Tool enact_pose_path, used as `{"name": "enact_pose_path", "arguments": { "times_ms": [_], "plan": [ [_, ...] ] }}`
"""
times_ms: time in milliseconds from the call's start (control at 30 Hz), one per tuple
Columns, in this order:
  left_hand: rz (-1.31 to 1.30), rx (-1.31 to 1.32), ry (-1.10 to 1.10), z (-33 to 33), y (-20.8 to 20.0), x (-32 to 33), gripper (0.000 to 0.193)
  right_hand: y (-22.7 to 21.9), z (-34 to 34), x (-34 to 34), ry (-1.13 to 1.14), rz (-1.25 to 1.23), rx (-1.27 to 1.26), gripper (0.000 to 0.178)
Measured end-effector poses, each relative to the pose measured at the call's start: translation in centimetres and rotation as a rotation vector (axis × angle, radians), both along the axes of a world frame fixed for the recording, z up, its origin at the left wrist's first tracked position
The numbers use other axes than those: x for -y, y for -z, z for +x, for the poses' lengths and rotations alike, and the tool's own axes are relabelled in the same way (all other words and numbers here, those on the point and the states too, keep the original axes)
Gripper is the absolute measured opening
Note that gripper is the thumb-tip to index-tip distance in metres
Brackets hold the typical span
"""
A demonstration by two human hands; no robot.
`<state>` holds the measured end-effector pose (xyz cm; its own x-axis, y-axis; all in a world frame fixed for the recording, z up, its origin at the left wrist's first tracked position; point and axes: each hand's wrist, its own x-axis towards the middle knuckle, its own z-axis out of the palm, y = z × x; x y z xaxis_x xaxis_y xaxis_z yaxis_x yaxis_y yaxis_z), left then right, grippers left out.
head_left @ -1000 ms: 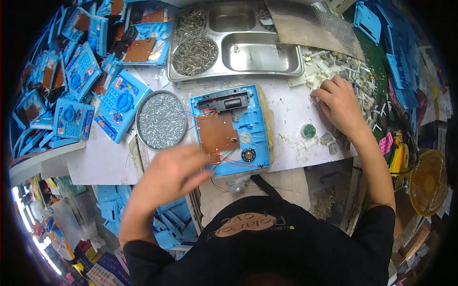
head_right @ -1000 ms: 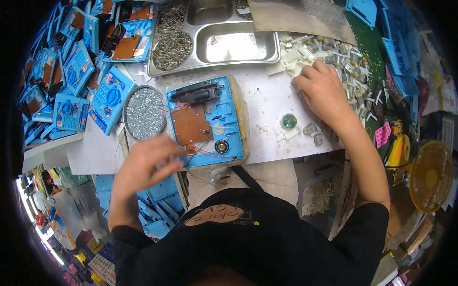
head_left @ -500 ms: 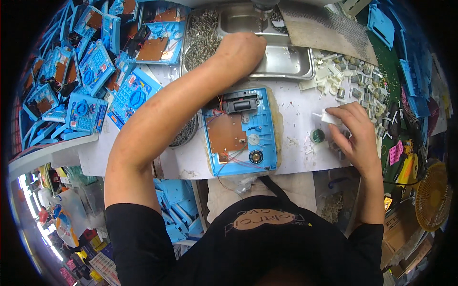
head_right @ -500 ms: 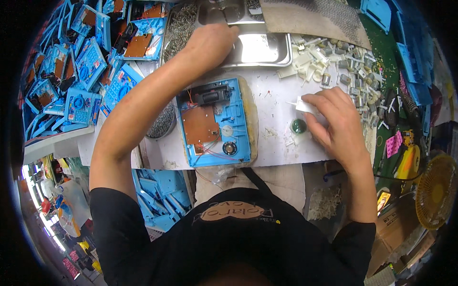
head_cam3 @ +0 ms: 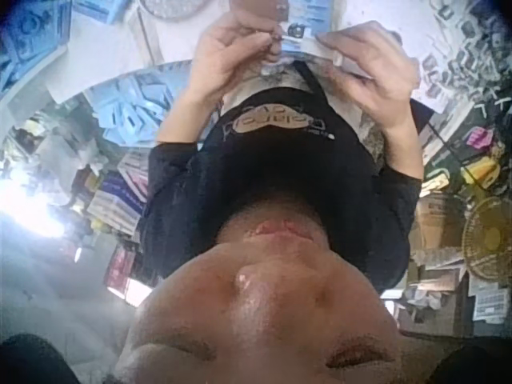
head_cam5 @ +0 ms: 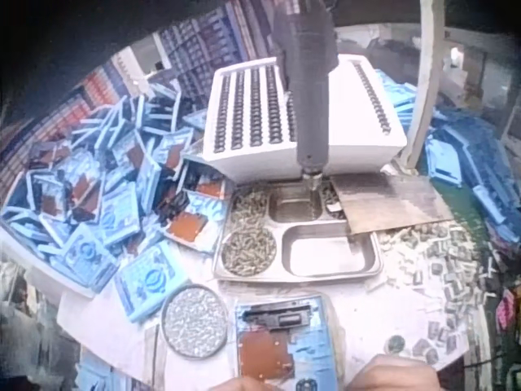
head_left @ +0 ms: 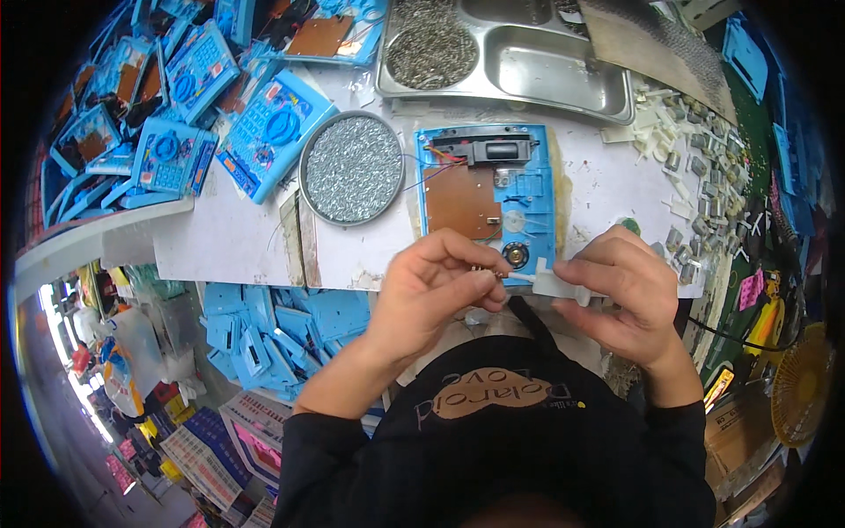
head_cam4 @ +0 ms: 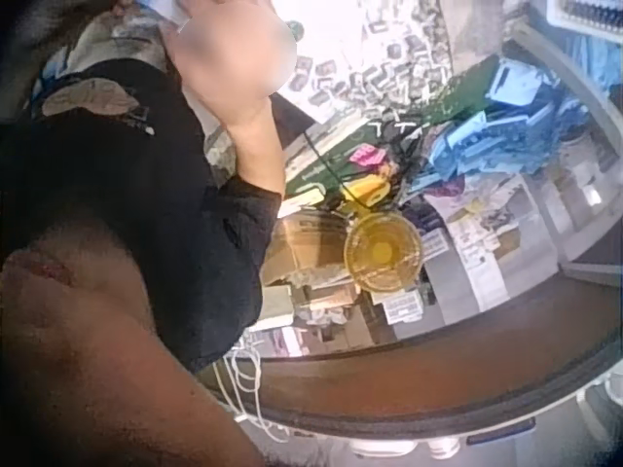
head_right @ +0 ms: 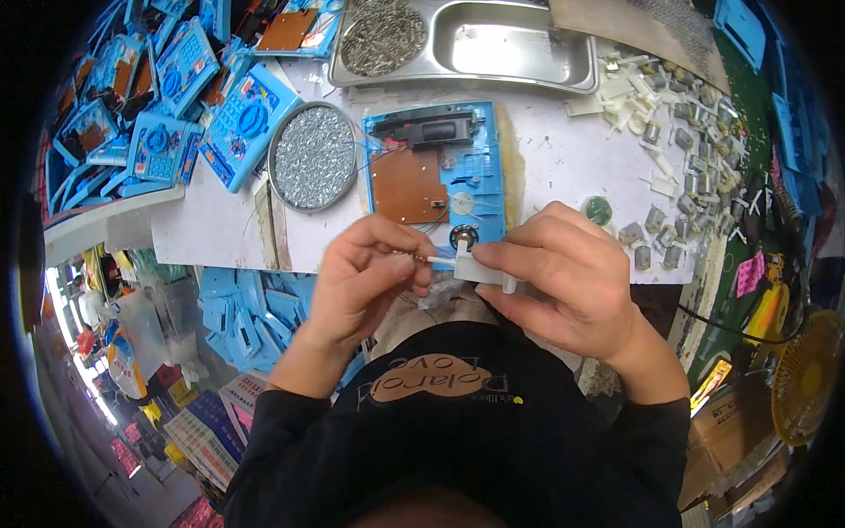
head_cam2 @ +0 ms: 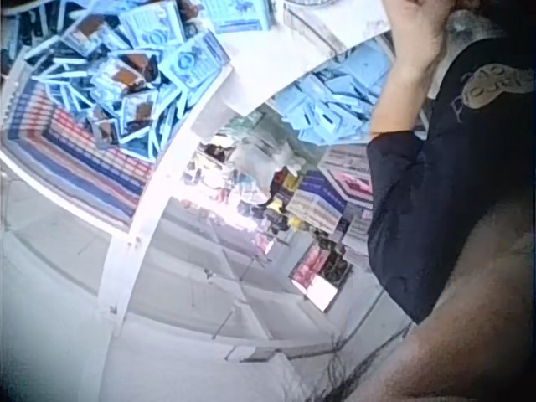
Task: Assembling the internal components of a blue plastic electronic toy using a soldering iron and an electric screwdriver.
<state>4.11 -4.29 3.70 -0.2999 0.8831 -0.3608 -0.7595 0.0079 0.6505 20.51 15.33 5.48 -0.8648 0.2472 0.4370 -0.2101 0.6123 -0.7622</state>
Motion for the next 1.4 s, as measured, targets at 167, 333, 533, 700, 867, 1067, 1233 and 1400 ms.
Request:
{"name": "enact_pose_path", "arguments": {
  "times_ms": [167,333,533,700,867,1067,1233,1400],
  "plan": [
    [0.032,0.230,-0.031,1.0,1.8,0.4,0.016,-0.2,-0.2,0.8,-0.003,0.100,0.051,0.042],
    [-0.071,-0.189,0.080,1.4,1.1,0.1,0.018,0.6,-0.2,1.4,-0.028,0.109,-0.006,0.040],
    [0.120,-1.489,0.347,-3.2,-0.5,-4.3,0.028,3.5,4.0,-0.7,0.040,-0.569,0.048,0.038],
    [0.044,-1.980,0.638,-2.2,0.6,-7.4,0.018,2.8,5.0,-1.7,0.062,-0.483,0.021,0.037],
    [0.026,-1.949,0.689,-1.6,0.7,-8.5,0.014,2.8,5.5,-2.1,0.117,-0.408,0.051,0.037],
    [-0.047,-1.946,0.618,-0.9,1.3,-8.4,0.009,2.6,5.0,-2.4,0.168,-0.347,0.080,0.036],
    [0.095,-1.932,0.398,-1.7,0.8,-7.1,0.010,3.1,3.9,-2.0,0.305,-0.157,0.175,0.030],
    [0.075,-1.675,-0.002,-4.2,3.6,-5.0,0.013,3.4,0.1,-2.2,0.200,0.199,0.164,0.034]
  ]
}}
